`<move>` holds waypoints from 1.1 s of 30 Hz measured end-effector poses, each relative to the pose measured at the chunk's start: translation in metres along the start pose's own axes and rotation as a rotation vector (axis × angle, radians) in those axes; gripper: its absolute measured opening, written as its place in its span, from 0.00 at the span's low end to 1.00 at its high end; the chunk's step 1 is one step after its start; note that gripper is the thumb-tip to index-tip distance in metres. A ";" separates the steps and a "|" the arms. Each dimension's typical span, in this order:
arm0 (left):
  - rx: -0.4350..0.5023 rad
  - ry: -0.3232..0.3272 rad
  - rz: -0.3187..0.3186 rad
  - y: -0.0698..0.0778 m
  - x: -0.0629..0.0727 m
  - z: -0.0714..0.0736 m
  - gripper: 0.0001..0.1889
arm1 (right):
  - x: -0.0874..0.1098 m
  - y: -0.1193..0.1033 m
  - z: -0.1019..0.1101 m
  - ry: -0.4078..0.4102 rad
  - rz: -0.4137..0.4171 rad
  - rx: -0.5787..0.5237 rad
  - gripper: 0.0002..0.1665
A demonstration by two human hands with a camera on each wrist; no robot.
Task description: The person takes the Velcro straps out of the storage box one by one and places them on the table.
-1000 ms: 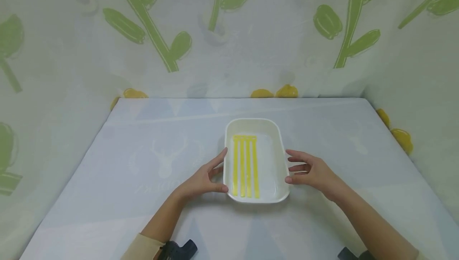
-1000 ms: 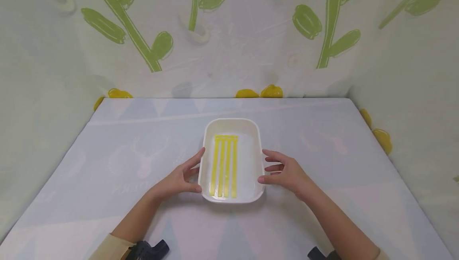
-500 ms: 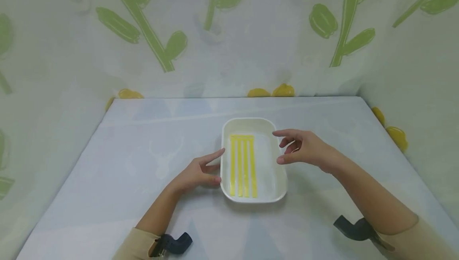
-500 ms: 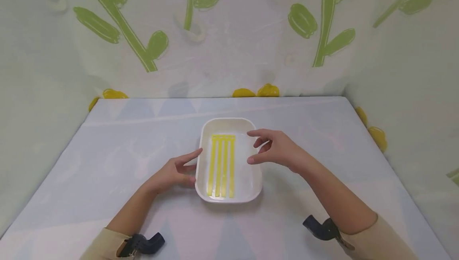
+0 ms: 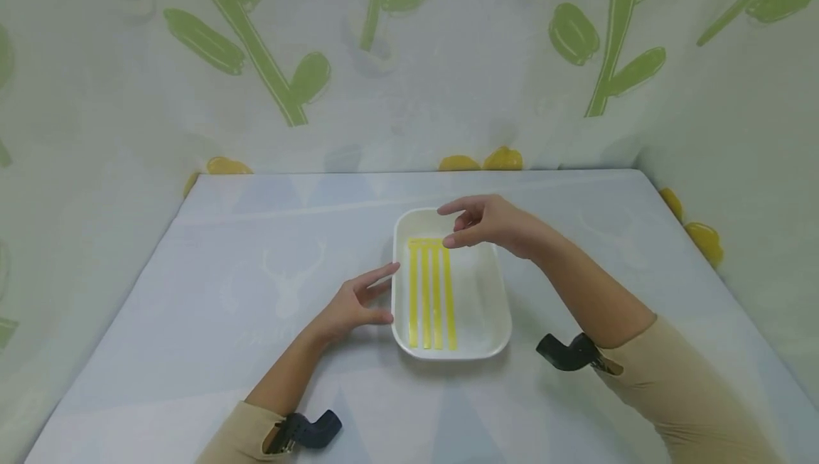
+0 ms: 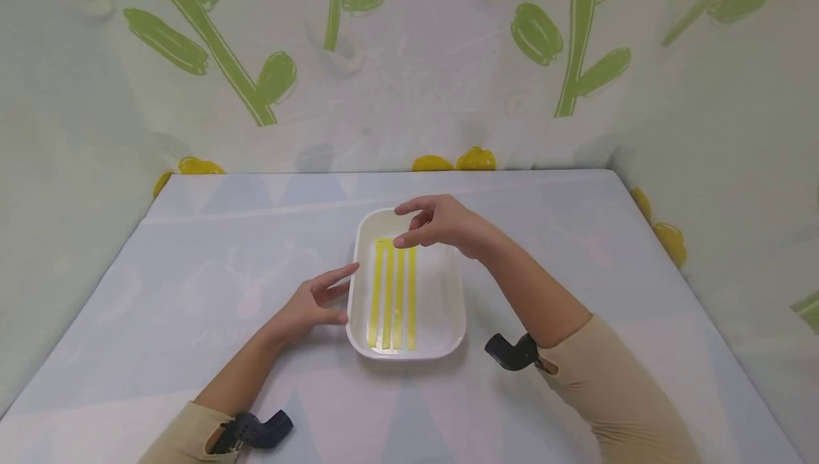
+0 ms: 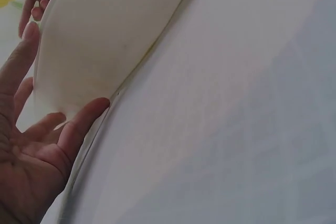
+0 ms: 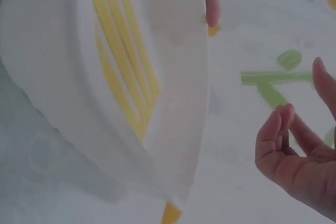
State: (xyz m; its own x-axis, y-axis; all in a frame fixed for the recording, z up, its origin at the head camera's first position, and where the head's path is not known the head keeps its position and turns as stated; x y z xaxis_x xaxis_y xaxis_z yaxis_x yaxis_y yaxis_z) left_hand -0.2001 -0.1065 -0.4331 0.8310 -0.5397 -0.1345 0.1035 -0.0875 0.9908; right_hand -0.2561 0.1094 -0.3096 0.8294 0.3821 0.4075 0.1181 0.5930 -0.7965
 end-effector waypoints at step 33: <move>0.143 0.012 0.029 -0.006 0.002 -0.010 0.54 | -0.100 0.043 -0.045 0.167 0.018 0.127 0.34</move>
State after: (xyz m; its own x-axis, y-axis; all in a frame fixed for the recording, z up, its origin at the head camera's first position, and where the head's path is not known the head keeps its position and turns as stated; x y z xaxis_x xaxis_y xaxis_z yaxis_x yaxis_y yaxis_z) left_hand -0.1937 -0.0985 -0.4390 0.8392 -0.5336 -0.1044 0.0007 -0.1910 0.9816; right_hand -0.3097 0.0646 -0.4044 0.9111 0.2765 0.3056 0.0418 0.6757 -0.7360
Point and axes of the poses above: each hand's wrist, its own x-axis away from the middle knuckle, its own z-axis out of the back of the hand, y = z × x, the point moved 6 cm from there along -x, towards the middle knuckle, and after that the axes turned 6 degrees about -z, right-handed, at the moved point
